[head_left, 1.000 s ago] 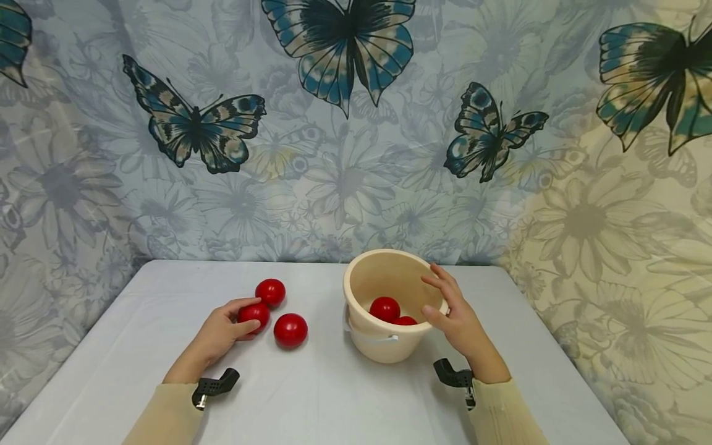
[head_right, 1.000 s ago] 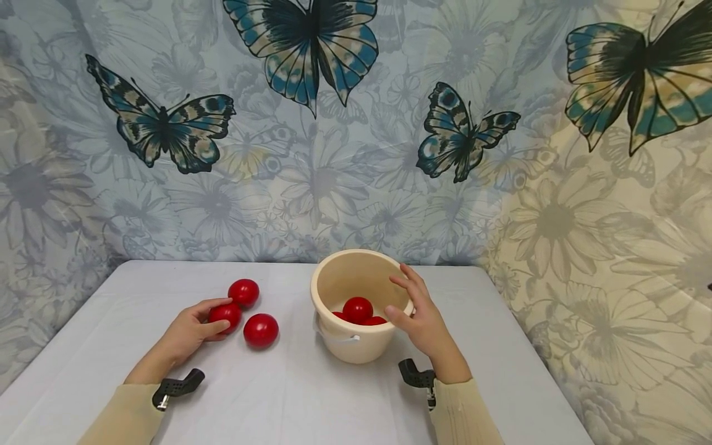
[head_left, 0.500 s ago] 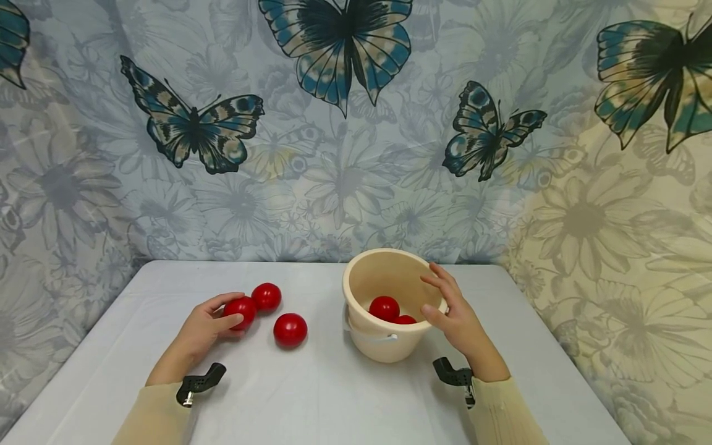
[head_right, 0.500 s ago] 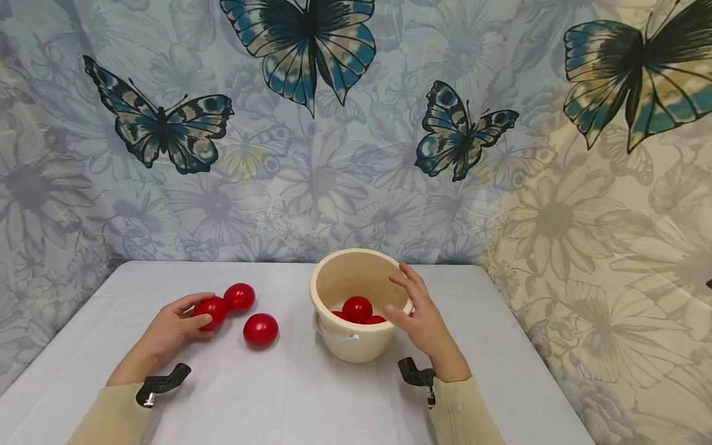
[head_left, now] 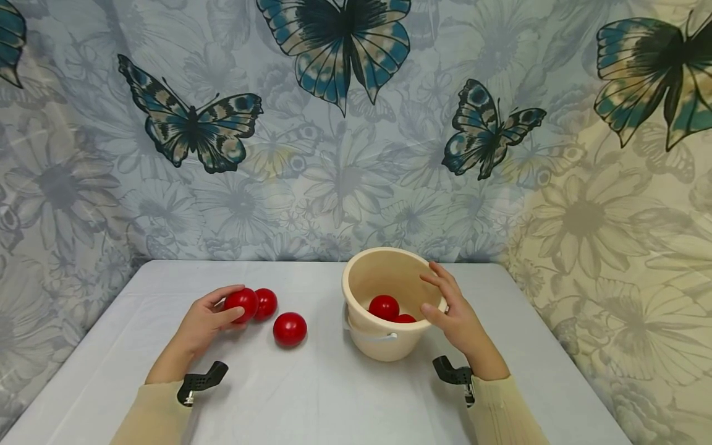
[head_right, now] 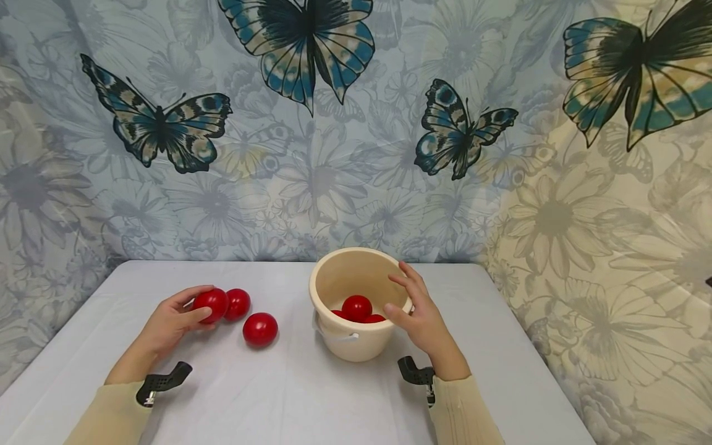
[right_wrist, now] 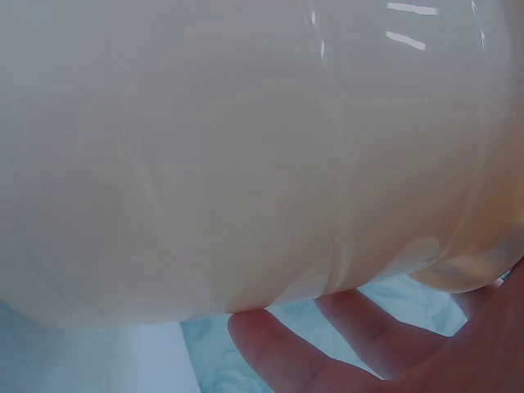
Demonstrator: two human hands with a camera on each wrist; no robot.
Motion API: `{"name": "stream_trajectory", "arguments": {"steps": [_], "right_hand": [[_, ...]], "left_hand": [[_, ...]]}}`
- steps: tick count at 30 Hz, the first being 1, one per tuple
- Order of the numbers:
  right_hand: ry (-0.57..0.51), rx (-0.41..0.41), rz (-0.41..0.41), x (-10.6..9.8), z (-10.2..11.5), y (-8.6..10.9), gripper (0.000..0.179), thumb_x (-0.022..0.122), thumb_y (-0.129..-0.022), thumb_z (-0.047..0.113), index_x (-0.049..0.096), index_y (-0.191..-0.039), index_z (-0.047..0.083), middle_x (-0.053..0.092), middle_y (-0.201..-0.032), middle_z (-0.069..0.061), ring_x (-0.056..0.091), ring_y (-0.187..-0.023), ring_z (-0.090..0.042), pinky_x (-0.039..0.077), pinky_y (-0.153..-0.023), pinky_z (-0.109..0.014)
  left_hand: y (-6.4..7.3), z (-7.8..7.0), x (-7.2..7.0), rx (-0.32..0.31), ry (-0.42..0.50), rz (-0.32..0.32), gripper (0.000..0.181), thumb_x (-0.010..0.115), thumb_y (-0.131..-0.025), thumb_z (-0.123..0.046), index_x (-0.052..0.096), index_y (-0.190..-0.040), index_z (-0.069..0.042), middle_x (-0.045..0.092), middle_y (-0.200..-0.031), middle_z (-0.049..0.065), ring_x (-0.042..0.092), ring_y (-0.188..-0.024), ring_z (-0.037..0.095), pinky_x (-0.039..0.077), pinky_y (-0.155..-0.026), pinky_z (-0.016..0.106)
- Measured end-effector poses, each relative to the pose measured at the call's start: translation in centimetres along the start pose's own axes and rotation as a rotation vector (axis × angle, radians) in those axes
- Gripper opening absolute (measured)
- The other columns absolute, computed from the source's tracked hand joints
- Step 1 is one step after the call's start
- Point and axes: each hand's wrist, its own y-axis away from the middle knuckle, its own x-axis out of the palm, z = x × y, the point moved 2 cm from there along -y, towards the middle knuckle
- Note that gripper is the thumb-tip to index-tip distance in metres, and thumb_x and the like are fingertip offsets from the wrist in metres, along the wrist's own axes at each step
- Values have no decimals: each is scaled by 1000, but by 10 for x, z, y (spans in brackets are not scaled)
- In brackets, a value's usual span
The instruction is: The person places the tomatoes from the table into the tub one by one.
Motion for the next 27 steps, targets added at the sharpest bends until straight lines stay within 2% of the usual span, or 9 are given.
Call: {"name": "stream_trajectory", "arguments": {"steps": [5,8,13,18,21,22,23,27], "right_hand": [[0,-2,7,-1,2,-1,55,63,-95,7,45,-146,1,14,-163,-9,28,-140,-45,49,-93,-38],[-1,-9,11,-1,3,-2,55,63,-95,7,45,-146,1,13,-163,-9,27,-141,-45,49,-93,-39],[0,-13,10,-1,3,-3,55,63,-95,8,45,-146,0,13,-163,-9,26,-141,-45,50,-92,-39],[2,-8,9,-1,3,-4,55,63,-94,6,45,-146,0,13,-163,-9,27,-141,-45,50,-92,-39],[-2,-7,4,0,4,-3,56,63,-95,8,44,-147,1,14,-163,-10,27,-141,-45,49,-93,-40],[-6,-4,1,0,4,-3,57,63,-95,9,43,-148,1,14,-163,-10,27,-141,-45,49,-94,-40],[-5,-2,-2,1,3,-2,58,64,-95,10,42,-148,1,14,-163,-10,27,-141,-45,49,-94,-40],[11,10,-4,0,3,0,62,64,-95,10,38,-151,2,13,-163,-11,27,-141,-46,49,-94,-50]], "left_hand": [[1,-16,7,0,-19,-59,57,73,-93,-14,49,-143,-1,42,-141,20,53,-114,25,58,-81,43],[2,-31,16,16,-1,-65,56,72,-94,-16,49,-144,-4,43,-141,19,54,-115,25,58,-82,42],[-1,-56,41,61,55,6,55,71,-94,-13,49,-144,-3,47,-138,20,59,-112,27,57,-83,44],[-8,-79,69,83,41,71,55,72,-93,-12,51,-143,-4,53,-132,22,68,-98,33,58,-83,44],[-12,-91,86,99,25,112,53,71,-93,-10,52,-143,-3,57,-129,23,70,-90,36,57,-86,41],[-14,-95,92,101,13,120,53,71,-93,-10,53,-143,-5,58,-129,22,70,-89,38,59,-81,35],[-15,-98,98,107,11,131,52,71,-93,-9,54,-142,-5,58,-129,21,70,-89,38,59,-81,34],[-21,-106,123,139,25,181,50,71,-92,-6,56,-139,-5,56,-133,16,63,-107,37,60,-77,37]]}}
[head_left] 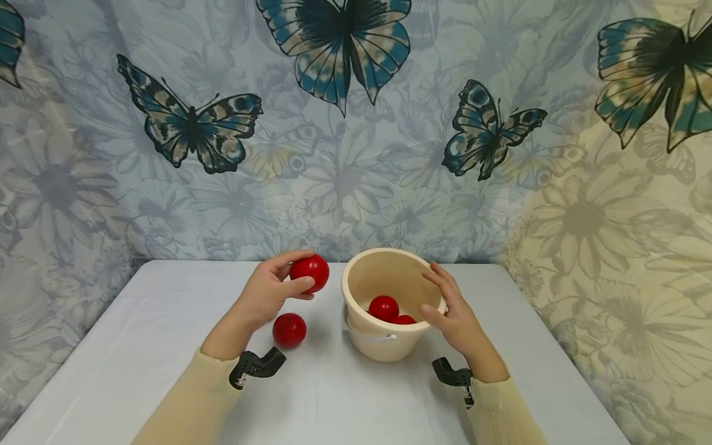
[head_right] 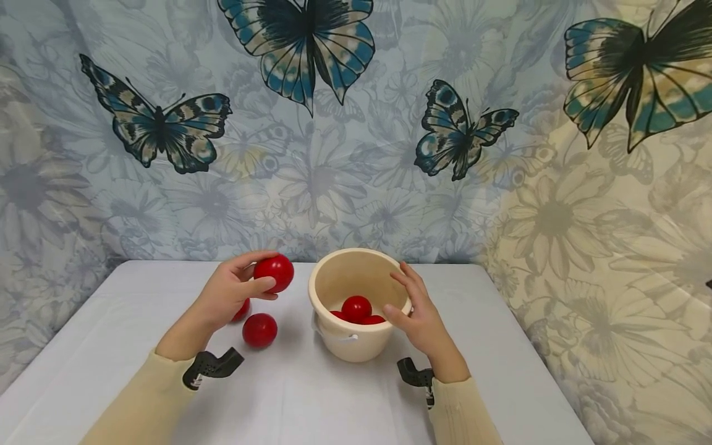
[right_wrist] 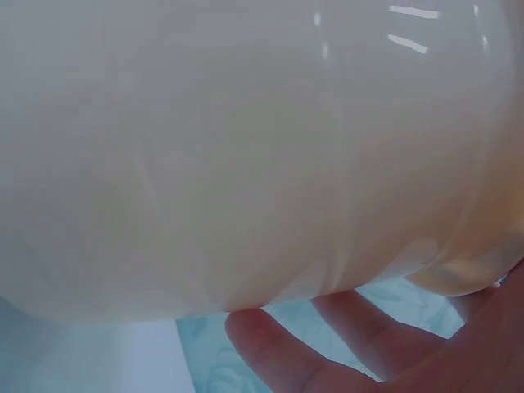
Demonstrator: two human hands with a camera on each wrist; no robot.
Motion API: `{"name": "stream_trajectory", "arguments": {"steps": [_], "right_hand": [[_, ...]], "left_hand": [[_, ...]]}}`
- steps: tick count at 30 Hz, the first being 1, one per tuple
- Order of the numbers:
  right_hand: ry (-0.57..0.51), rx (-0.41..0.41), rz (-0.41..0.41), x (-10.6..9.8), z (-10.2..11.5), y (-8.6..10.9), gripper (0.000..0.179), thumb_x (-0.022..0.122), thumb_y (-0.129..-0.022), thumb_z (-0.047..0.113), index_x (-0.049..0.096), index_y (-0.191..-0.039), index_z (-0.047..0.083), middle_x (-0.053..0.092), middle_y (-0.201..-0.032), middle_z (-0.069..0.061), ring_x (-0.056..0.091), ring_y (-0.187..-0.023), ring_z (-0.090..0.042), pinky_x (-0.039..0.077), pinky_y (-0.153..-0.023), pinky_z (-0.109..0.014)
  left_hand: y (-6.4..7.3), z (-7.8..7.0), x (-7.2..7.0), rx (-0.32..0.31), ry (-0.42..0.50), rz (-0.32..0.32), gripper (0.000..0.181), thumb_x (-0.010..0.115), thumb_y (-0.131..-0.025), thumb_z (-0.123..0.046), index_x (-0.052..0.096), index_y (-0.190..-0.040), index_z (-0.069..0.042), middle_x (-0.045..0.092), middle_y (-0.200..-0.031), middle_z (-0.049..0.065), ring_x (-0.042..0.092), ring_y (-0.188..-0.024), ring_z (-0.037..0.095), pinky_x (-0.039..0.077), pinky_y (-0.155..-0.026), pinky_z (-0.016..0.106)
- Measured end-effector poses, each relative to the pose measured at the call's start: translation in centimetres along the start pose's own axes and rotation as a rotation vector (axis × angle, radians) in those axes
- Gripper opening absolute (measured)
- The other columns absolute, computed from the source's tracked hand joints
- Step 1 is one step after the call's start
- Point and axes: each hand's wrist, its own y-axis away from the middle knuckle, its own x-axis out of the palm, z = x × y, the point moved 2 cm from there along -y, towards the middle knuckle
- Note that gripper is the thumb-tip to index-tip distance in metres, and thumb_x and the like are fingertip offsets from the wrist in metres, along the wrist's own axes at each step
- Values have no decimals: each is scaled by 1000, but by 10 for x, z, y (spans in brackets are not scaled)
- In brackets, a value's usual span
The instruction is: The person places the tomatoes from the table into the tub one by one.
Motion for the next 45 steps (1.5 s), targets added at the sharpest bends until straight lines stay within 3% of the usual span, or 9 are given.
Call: {"name": "stream_trajectory", "arguments": {"steps": [3,8,14,30,34,45], "right_hand": [[43,19,0,-2,2,2,65,65,-95,10,35,-152,2,13,-163,-10,28,-140,-47,50,-91,-56],[130,62,0,-3,10,3,75,68,-96,22,28,-156,3,14,-164,-7,25,-142,-44,51,-90,-56],[229,59,0,1,18,2,83,70,-93,30,26,-155,-1,14,-164,-11,17,-146,-42,27,-108,-69],[221,79,-2,1,17,0,90,70,-93,34,18,-157,-1,13,-164,-8,18,-146,-39,24,-109,-68],[229,82,-7,1,17,0,91,70,-92,35,18,-157,-2,14,-164,-8,19,-146,-39,24,-109,-68],[213,98,-11,2,17,0,90,71,-92,35,20,-156,-3,13,-164,-9,17,-146,-39,24,-109,-67]], "left_hand": [[-7,-3,17,19,37,40,48,72,-91,-3,58,-137,-4,54,-136,13,56,-117,36,59,-80,47],[-17,-7,40,19,26,73,46,73,-91,-6,62,-135,-10,55,-135,8,59,-114,33,59,-79,45],[-27,-6,56,26,12,96,44,72,-91,-5,63,-134,-10,54,-134,9,59,-114,31,60,-78,44],[-45,3,77,-36,55,138,49,71,-91,-2,58,-139,-5,58,-130,15,62,-111,34,59,-78,46],[-47,2,78,-59,39,139,52,71,-92,-3,54,-141,-2,57,-130,17,63,-109,34,59,-79,46],[-48,4,78,-68,40,154,52,71,-92,-3,55,-142,-6,57,-130,17,61,-112,33,59,-79,42]]}}
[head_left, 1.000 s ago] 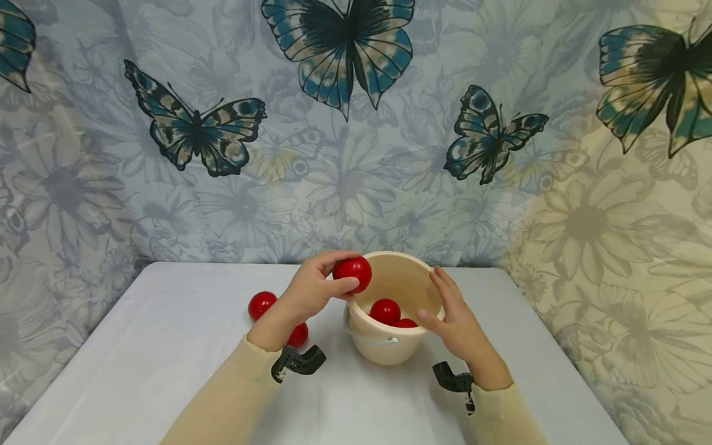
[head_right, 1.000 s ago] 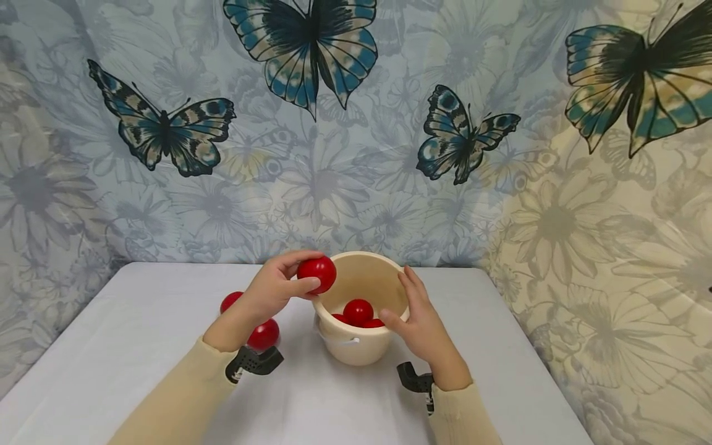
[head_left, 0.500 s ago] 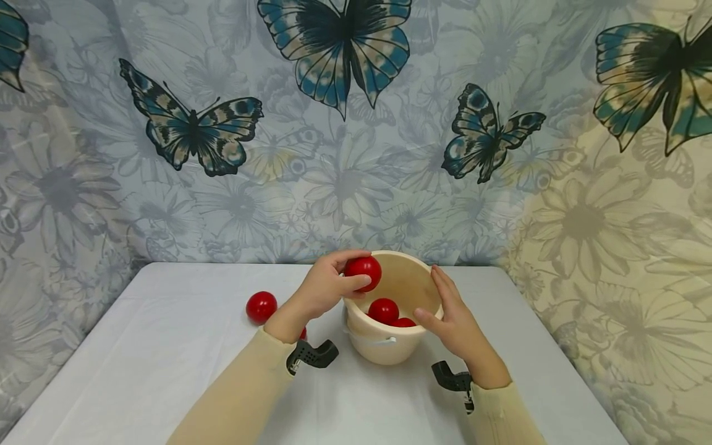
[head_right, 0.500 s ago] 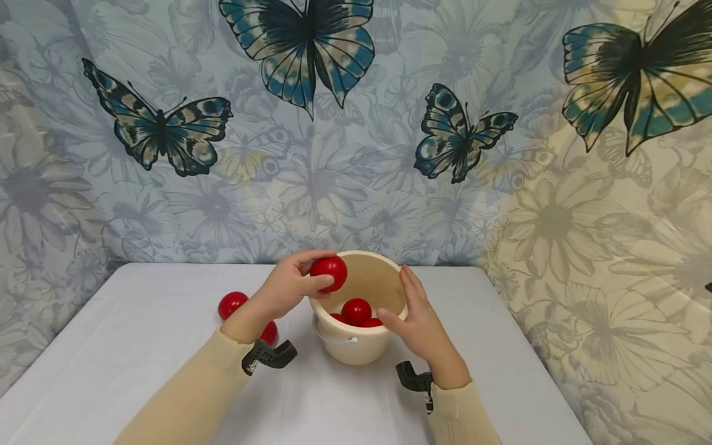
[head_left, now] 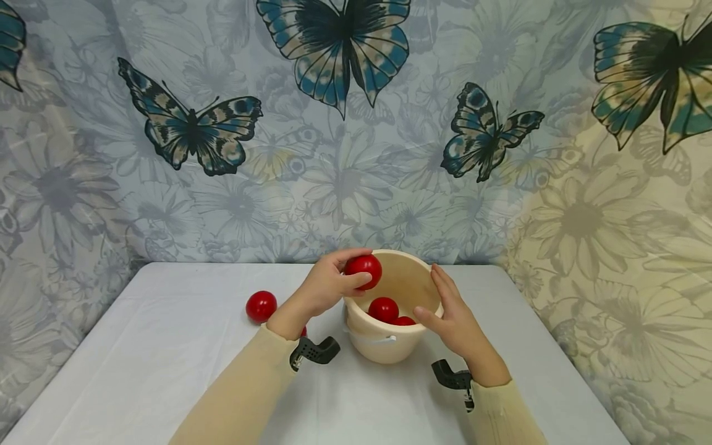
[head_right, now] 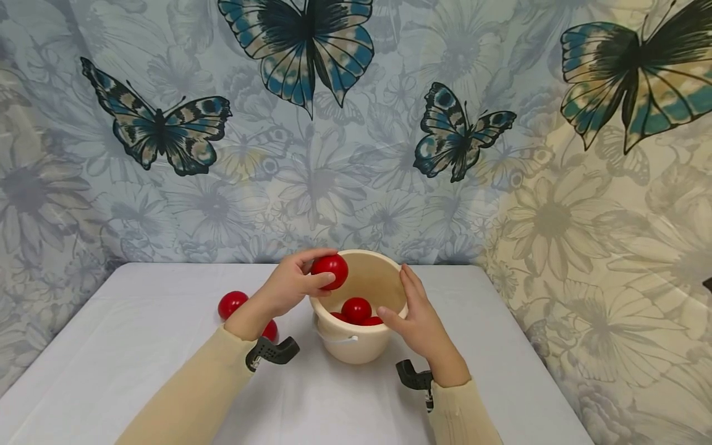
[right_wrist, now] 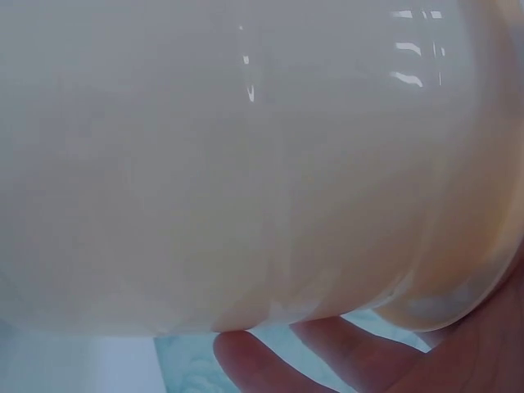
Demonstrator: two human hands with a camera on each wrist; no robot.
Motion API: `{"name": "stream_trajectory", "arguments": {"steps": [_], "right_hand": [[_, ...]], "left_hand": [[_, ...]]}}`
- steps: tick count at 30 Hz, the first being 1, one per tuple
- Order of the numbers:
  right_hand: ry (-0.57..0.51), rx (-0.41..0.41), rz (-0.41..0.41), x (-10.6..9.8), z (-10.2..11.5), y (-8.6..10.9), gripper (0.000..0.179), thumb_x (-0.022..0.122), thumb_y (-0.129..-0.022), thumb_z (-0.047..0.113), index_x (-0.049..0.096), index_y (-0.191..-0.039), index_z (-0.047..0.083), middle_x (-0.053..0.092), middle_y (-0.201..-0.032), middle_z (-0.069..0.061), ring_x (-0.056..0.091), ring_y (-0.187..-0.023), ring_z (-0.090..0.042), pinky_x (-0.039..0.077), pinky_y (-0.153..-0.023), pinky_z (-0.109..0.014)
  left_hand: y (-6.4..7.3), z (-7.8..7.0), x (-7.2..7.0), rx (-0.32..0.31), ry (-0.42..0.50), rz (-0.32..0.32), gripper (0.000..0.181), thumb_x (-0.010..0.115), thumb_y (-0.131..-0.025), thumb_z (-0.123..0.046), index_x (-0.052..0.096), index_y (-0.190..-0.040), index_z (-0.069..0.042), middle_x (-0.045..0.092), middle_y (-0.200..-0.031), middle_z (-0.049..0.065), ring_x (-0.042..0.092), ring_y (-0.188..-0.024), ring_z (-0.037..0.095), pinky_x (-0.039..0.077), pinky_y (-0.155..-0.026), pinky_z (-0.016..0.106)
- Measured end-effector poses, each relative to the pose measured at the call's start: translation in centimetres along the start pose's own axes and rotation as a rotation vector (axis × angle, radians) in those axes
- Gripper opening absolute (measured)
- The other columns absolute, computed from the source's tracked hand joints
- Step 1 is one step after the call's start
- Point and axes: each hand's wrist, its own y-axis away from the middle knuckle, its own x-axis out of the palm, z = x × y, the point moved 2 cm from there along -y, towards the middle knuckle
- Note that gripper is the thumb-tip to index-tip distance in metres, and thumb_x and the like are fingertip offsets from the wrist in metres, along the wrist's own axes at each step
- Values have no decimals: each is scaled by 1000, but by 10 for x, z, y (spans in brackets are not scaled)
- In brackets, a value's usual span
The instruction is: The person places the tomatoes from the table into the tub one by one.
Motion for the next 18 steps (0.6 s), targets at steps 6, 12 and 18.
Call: {"name": "stream_trajectory", "arguments": {"steps": [6,12,18], "right_hand": [[-1,3,0,0,0,0,89,71,-92,33,21,-156,-2,14,-164,-8,17,-146,-39,25,-110,-67],[-11,0,-2,0,1,0,87,72,-92,31,23,-156,-2,15,-164,-8,19,-146,-39,28,-109,-65],[-18,-5,0,0,1,0,87,72,-91,28,23,-156,-3,15,-163,-9,19,-146,-40,28,-108,-66]], "left_hand": [[1,0,0,7,-10,5,52,70,-93,-4,55,-142,-6,56,-132,16,61,-112,33,59,-80,41],[1,1,-1,32,-7,34,49,68,-91,0,58,-139,-5,52,-141,14,50,-128,36,57,-83,46],[1,4,-3,63,-32,30,46,69,-89,2,62,-134,-4,49,-144,9,39,-137,41,58,-82,42]]}}
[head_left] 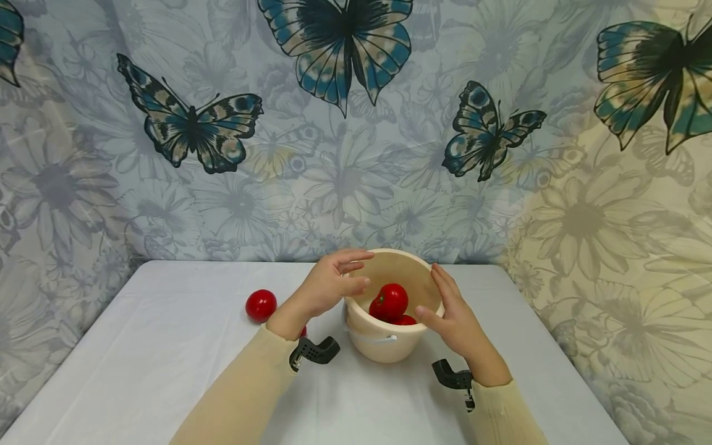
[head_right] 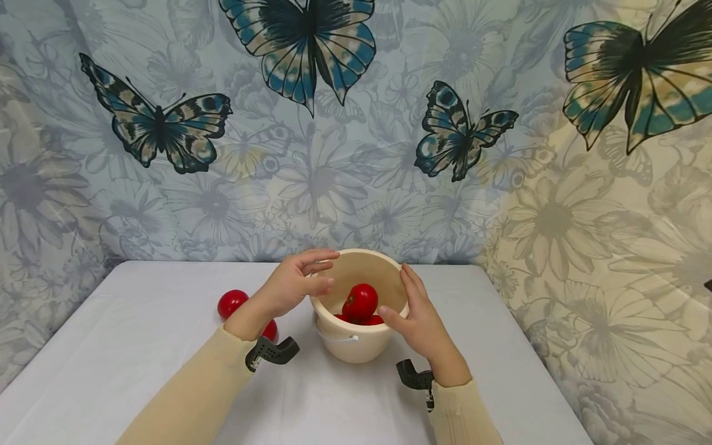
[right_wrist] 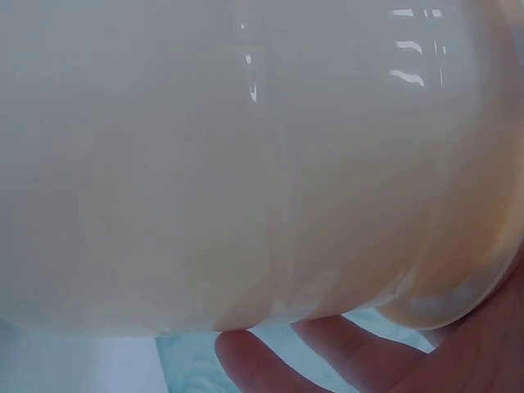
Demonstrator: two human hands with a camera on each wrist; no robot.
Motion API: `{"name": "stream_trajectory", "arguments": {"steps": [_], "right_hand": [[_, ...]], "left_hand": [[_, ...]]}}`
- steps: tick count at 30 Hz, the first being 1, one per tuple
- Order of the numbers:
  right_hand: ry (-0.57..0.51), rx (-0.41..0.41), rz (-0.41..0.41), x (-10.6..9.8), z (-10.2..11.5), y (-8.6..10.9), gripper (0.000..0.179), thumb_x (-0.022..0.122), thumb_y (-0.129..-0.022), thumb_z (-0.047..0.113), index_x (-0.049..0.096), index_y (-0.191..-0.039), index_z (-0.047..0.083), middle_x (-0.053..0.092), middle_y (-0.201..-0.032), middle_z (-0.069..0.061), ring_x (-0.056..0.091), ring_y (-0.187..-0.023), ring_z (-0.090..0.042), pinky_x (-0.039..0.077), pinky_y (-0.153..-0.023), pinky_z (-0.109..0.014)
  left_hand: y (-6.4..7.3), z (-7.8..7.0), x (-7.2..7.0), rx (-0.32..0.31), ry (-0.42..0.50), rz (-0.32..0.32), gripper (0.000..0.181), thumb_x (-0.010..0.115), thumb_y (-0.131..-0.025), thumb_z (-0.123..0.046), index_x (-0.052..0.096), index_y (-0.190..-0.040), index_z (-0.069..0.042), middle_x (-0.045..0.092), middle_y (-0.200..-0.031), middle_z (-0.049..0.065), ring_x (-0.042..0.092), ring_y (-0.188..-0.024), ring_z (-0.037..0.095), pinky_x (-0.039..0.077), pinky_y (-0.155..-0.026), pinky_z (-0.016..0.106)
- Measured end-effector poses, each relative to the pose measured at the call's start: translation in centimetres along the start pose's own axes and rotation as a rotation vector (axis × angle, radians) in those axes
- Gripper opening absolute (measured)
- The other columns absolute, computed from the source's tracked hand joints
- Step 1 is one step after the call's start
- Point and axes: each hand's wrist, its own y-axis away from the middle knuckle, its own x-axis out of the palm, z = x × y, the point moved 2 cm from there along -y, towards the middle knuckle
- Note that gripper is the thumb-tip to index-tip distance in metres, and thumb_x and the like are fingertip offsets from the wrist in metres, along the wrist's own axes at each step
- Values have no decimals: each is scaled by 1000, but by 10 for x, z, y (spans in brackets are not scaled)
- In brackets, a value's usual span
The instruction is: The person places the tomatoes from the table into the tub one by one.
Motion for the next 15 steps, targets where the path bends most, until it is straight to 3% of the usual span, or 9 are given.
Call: {"name": "stream_trajectory", "arguments": {"steps": [15], "right_hand": [[2,-1,6,0,-1,1,88,70,-93,32,21,-156,-3,14,-164,-9,18,-146,-39,28,-108,-66]], "left_hand": [[5,2,-1,27,-25,-22,46,72,-89,-2,63,-134,-3,48,-144,8,43,-135,36,57,-86,40]]}}
